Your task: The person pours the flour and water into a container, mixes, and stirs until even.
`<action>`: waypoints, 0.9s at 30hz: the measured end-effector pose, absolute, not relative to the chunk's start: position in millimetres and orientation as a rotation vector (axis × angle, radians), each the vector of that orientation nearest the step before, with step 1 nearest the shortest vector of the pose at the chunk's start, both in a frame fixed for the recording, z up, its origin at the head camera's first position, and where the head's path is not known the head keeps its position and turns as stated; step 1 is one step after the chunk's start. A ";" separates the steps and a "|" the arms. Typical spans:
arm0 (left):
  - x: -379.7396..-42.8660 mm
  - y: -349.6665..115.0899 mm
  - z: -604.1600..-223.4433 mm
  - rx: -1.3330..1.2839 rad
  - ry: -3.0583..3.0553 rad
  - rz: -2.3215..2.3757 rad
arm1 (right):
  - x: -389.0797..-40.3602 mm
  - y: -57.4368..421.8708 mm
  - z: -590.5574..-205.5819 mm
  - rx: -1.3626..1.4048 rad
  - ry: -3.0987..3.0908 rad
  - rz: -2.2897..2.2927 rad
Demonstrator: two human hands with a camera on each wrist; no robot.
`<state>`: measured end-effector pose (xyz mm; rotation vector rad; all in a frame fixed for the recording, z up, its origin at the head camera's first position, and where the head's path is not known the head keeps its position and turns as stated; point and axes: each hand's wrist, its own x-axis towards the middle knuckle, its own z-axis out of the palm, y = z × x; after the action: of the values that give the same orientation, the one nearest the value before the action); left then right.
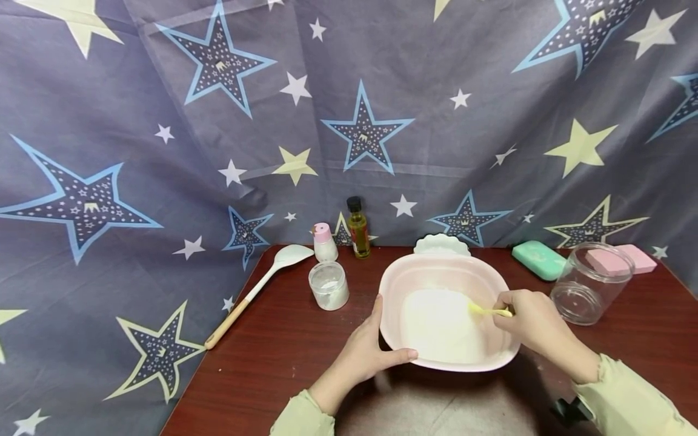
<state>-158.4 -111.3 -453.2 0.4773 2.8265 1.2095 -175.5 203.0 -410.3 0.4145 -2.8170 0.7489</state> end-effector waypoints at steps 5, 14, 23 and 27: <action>-158.1 -112.2 -454.3 0.479 2.823 1.211 | -171.8 204.2 -409.5 0.451 -2.817 0.752; -159.2 -111.9 -452.3 0.470 2.836 1.200 | -164.4 200.2 -406.4 0.562 -2.812 0.852; -157.5 -111.6 -453.0 0.457 2.823 1.208 | -158.2 191.5 -412.6 0.745 -2.736 1.031; -158.3 -111.4 -453.1 0.451 2.818 1.217 | -159.0 185.0 -416.1 0.831 -2.695 1.086</action>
<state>-158.3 -111.4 -453.1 0.4506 2.8177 1.2165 -159.0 185.0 -416.1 0.8309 -2.6947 1.0863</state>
